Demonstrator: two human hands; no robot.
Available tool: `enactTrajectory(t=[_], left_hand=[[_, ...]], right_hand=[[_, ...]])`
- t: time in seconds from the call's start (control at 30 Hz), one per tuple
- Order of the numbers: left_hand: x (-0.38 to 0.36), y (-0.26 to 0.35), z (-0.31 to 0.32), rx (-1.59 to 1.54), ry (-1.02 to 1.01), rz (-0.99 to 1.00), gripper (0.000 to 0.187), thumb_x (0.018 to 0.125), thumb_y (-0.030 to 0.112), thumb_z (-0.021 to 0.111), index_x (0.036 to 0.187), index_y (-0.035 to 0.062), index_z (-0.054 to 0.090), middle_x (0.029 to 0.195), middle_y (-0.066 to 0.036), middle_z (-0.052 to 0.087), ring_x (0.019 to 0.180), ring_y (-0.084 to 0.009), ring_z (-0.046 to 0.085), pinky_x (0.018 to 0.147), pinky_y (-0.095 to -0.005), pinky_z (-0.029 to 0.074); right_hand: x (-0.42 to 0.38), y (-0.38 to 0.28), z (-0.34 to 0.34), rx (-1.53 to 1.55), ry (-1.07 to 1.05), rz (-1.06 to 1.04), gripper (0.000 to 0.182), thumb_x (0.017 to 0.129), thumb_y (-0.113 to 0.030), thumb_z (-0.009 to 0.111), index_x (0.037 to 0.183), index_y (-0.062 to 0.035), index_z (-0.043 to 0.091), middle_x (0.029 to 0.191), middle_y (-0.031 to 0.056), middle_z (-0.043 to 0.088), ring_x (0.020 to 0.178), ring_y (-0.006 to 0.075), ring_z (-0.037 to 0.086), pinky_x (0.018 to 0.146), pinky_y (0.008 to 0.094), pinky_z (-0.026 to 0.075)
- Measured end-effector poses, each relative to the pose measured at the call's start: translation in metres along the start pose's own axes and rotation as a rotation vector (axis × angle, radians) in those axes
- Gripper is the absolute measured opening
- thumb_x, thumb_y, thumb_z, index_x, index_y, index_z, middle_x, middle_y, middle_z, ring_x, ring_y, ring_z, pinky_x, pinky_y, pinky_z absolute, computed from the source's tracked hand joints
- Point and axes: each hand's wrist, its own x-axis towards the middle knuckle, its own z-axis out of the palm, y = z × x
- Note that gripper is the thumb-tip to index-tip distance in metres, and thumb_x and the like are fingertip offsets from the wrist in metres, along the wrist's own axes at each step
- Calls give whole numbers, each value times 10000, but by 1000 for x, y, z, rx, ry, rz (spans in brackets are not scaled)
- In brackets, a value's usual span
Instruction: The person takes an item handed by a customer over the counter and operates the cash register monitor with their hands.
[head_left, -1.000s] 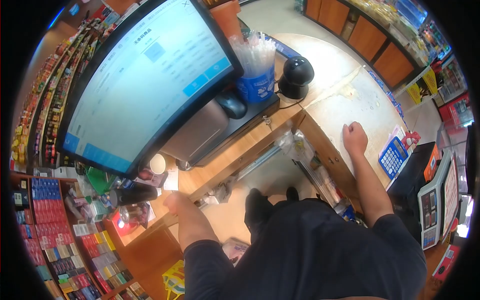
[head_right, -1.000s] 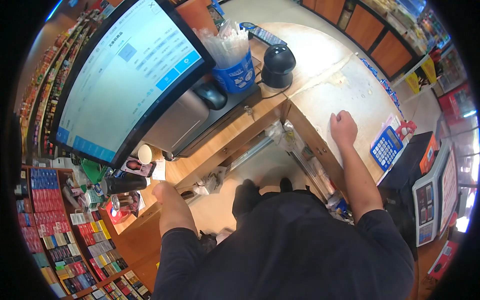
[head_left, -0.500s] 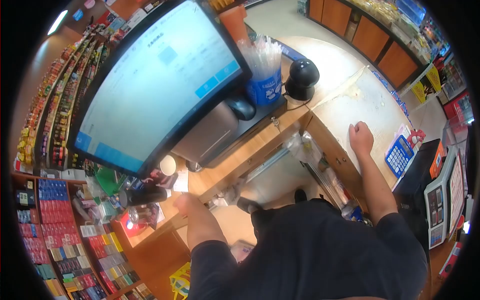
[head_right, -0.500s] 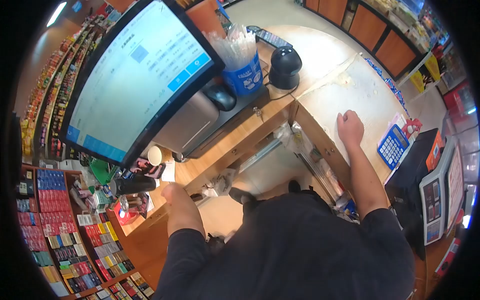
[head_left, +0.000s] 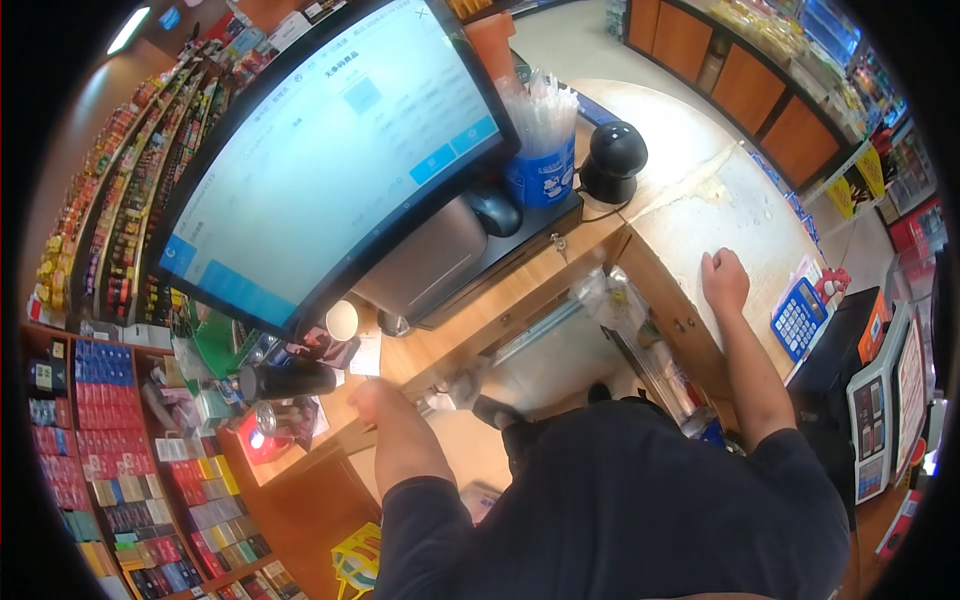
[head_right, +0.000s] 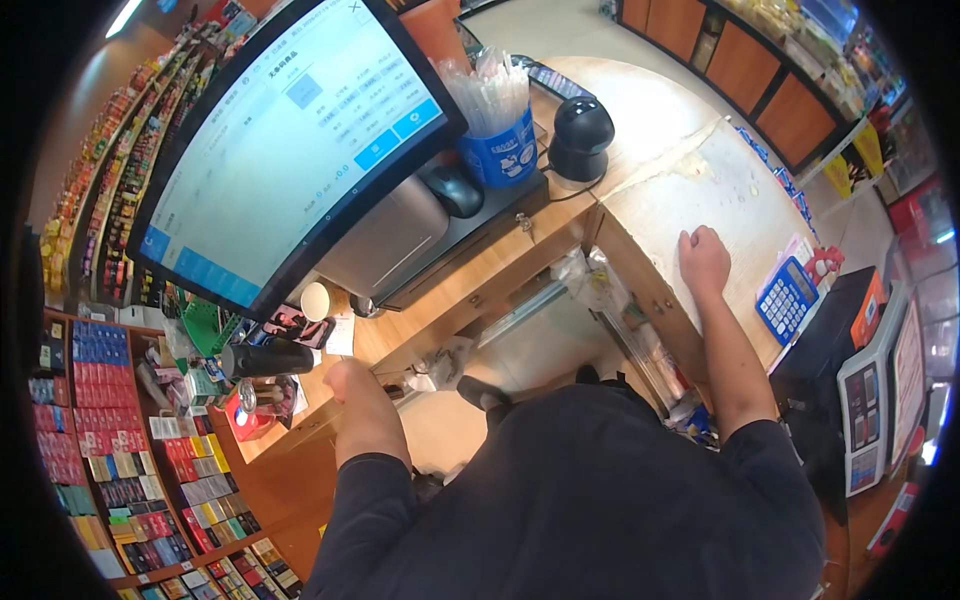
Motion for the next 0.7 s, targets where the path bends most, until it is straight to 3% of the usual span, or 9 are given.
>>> enactTrajectory(t=[0.07, 0.23, 0.37, 0.5, 0.7], left_hand=[[-4, 1, -4, -33, -22, -15, 433, 1073, 242, 454, 1388, -55, 475, 1294, -238, 678, 1186, -409, 679, 1011, -502, 561], [-44, 7, -26, -96, 50, -68, 585, 1106, 403, 371, 1373, -110, 462, 1310, -251, 676, 1210, -403, 669, 1025, -505, 548], [-18, 5, -9, 9, 41, -32, 675, 1113, 487, 321, 1374, -121, 454, 1313, -260, 675, 1217, -405, 667, 1032, -512, 541], [-32, 7, -18, -16, 47, -24, 622, 1120, 425, 330, 1384, -126, 451, 1334, -276, 649, 1219, -410, 665, 1033, -520, 547], [32, -6, 20, 178, 42, 98, 506, 1104, 311, 405, 1409, -91, 445, 1353, -281, 624, 1205, -412, 674, 992, -512, 584]], right_hand=[[0, -1, -1, 4, -7, 8, 325, 951, -355, 677, 827, -67, 595, 870, 172, 652, 825, 419, 641, 730, 536, 485], [-2, 0, -1, 12, 0, 8, 325, 949, -356, 678, 827, -66, 596, 870, 171, 653, 825, 416, 641, 730, 533, 486], [-2, 0, 0, 19, 8, 1, 333, 960, -352, 673, 822, -64, 578, 852, 172, 635, 809, 416, 629, 715, 527, 478], [-1, 0, 0, 13, 7, -8, 335, 962, -348, 670, 818, -60, 575, 857, 171, 631, 814, 414, 628, 716, 528, 477], [-1, 0, -1, 2, -4, 4, 322, 955, -347, 676, 827, -65, 591, 878, 170, 648, 830, 416, 641, 733, 532, 490]])
